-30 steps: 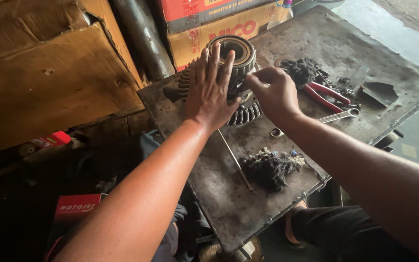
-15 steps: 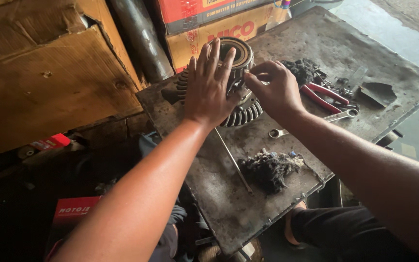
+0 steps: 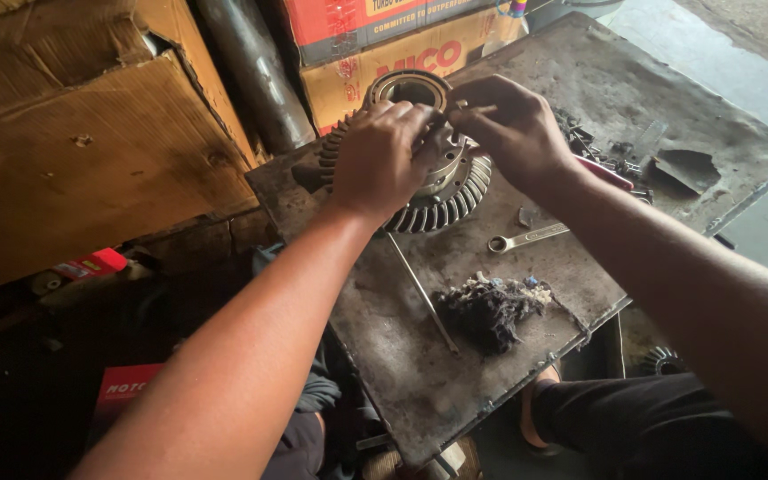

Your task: The person disassembles a differential assembly on a metal workbench by using various tools. They use a screwdriver to probe the gear teeth, a wrench to loosen components, and pliers to remove hardware. Finally, they lift the ring gear off the carrier and remove internal pinion gears.

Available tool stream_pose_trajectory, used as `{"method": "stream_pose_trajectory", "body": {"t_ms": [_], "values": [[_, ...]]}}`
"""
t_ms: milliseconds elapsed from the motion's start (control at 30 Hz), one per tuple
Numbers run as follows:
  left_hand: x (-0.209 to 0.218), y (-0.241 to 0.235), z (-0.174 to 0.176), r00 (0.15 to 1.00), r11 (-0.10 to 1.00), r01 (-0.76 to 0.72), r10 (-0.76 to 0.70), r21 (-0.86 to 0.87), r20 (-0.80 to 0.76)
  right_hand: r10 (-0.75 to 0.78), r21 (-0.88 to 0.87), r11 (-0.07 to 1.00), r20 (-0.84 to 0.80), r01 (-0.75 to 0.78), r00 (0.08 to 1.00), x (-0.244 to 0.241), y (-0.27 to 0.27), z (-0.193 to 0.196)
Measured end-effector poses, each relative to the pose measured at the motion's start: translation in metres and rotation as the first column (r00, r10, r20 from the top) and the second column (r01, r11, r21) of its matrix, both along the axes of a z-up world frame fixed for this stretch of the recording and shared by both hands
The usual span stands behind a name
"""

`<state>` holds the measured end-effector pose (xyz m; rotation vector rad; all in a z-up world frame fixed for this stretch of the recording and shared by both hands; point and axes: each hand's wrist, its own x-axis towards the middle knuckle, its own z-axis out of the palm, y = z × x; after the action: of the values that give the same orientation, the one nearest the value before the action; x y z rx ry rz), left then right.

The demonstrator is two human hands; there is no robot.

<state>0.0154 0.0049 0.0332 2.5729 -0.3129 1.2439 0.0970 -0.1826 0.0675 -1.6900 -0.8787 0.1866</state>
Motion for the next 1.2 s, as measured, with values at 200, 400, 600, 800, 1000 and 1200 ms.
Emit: {"method": "stream_pose_trajectory", "body": {"t_ms": [200,400,600,800,1000,1200], "values": [[-0.001,-0.007,0.018,0.988,0.932,0.097,-0.132,-0.350,-0.077,-0.016,-0.109,0.990,0.562,0.094,0.827,-0.012,-0.003,0.018],[-0.003,-0.019,0.027,0.975,0.918,-0.038,-0.052,-0.396,-0.215,-0.070,-0.136,0.976,0.546,0.171,0.835,-0.003,-0.012,0.012],[-0.001,0.011,0.015,0.996,0.939,-0.085,0.082,-0.333,-0.023,-0.492,-0.130,0.826,0.309,0.548,0.814,0.054,-0.057,-0.011],[-0.003,0.043,-0.011,0.937,0.886,-0.344,0.345,-0.309,-0.055,-0.302,-0.694,0.341,0.558,0.635,0.773,0.089,-0.109,-0.079],[-0.003,0.049,-0.020,0.839,0.774,-0.408,0.107,-0.485,-0.534,-0.305,-0.734,0.317,0.522,0.601,0.797,0.100,-0.110,-0.096],[0.004,0.045,-0.020,0.883,0.859,-0.369,0.205,-0.355,-0.422,-0.268,-0.745,0.353,0.499,0.566,0.824,0.087,-0.087,-0.073]]}}
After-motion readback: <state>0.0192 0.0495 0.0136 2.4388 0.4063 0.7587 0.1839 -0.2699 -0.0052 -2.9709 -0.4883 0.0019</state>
